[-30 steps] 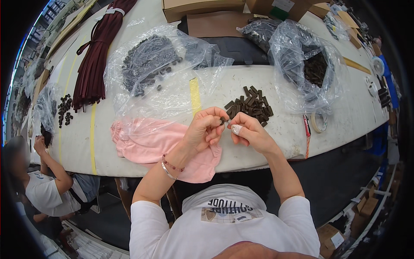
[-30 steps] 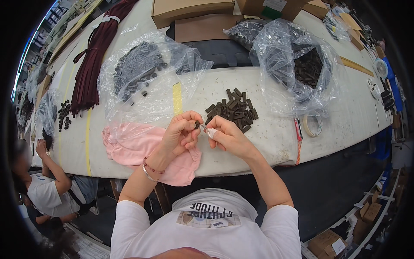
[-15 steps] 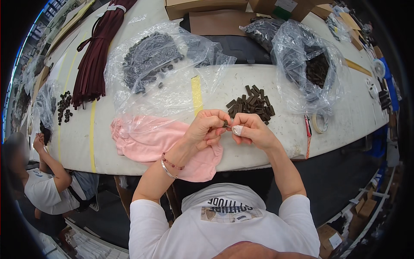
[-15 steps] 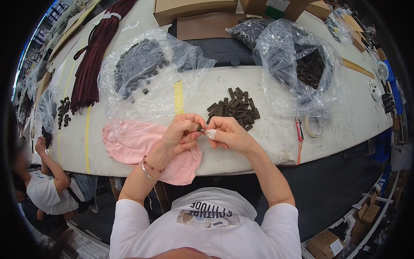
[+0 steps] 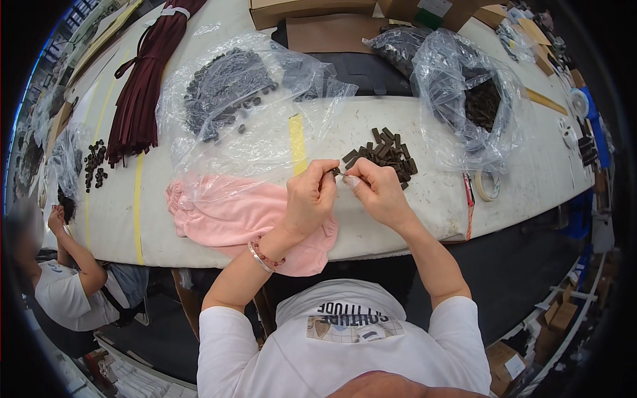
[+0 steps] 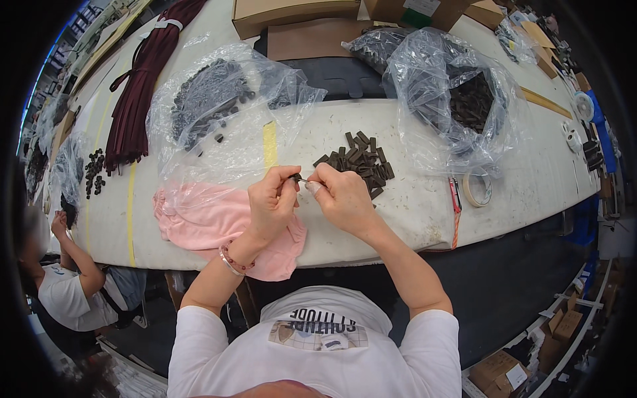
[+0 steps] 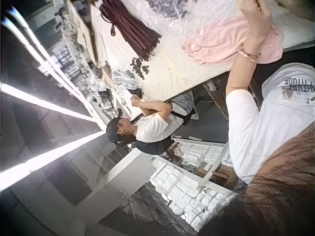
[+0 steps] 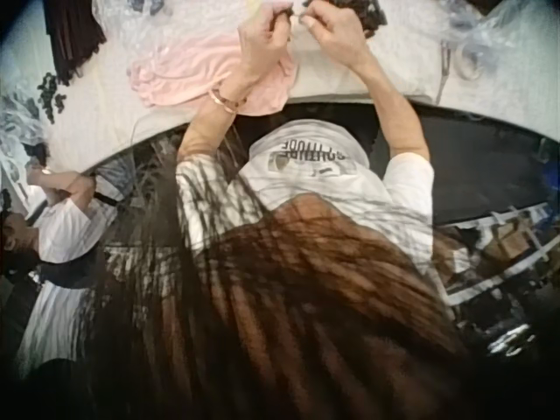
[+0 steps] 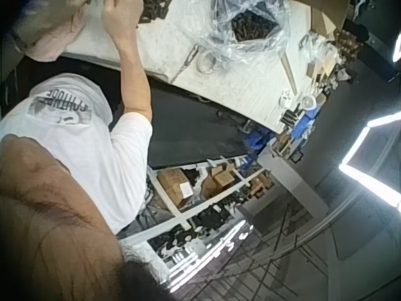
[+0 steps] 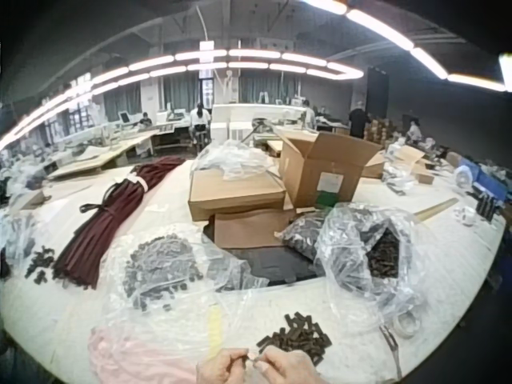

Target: The person assembles small hardware components by picking up plastic pieces and inserting metal pins into them using tweezers and their hands.

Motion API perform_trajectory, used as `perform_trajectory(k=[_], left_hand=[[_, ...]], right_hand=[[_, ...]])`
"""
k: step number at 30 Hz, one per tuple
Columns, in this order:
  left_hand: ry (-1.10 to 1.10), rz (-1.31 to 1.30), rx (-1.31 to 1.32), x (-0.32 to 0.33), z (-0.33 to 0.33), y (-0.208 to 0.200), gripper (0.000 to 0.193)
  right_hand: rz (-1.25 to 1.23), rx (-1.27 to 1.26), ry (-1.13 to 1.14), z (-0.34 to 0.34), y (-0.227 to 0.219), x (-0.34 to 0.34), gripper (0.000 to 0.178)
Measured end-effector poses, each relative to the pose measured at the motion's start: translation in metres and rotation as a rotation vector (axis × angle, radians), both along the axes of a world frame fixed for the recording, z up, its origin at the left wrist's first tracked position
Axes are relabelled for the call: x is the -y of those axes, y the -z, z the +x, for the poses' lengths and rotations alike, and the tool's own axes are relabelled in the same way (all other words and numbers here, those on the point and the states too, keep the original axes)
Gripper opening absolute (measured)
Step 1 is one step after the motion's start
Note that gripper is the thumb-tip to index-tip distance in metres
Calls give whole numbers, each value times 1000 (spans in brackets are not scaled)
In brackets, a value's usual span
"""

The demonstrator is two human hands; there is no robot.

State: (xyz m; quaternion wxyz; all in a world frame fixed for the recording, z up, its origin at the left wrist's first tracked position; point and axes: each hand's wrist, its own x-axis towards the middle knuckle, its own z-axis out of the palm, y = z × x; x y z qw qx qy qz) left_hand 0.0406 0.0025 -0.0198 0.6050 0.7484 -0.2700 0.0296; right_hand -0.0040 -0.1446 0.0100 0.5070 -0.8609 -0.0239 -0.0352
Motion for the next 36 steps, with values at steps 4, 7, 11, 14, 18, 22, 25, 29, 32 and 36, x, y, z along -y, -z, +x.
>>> perform_trajectory(k=[4, 7, 11, 14, 18, 22, 25, 29, 32, 36], left_hand=[[-118, 7, 284, 4, -1, -3, 17], [-52, 38, 747, 4, -6, -10, 17], [4, -109, 3, -4, -6, -21, 23], [123, -363, -284, 0, -12, -17, 23], [81, -341, -304, -8, -23, -19, 20], [327, -767, -926, -21, -24, -23, 17], [403, -798, -1067, -22, -32, -23, 15], [369, -816, -1029, -19, -37, -17, 14], [331, -785, -1002, -17, -43, -17, 14], [212, -563, -761, -15, -53, -14, 16]], right_hand=[[-119, 181, 137, 4, 2, -13, 7], [-198, 242, 225, 8, 4, -14, 6], [-239, 321, 317, -4, -2, -14, 5], [-319, 364, 299, -16, -7, -23, 6], [-305, 289, 209, -27, -15, -25, 10], [90, 32, 74, -30, -17, -4, 17], [277, 20, 75, -32, -22, -11, 17], [322, 19, 73, -32, -7, -14, 13], [332, 11, 124, -34, -2, -16, 11], [312, -42, 123, -36, 2, -17, 5]])
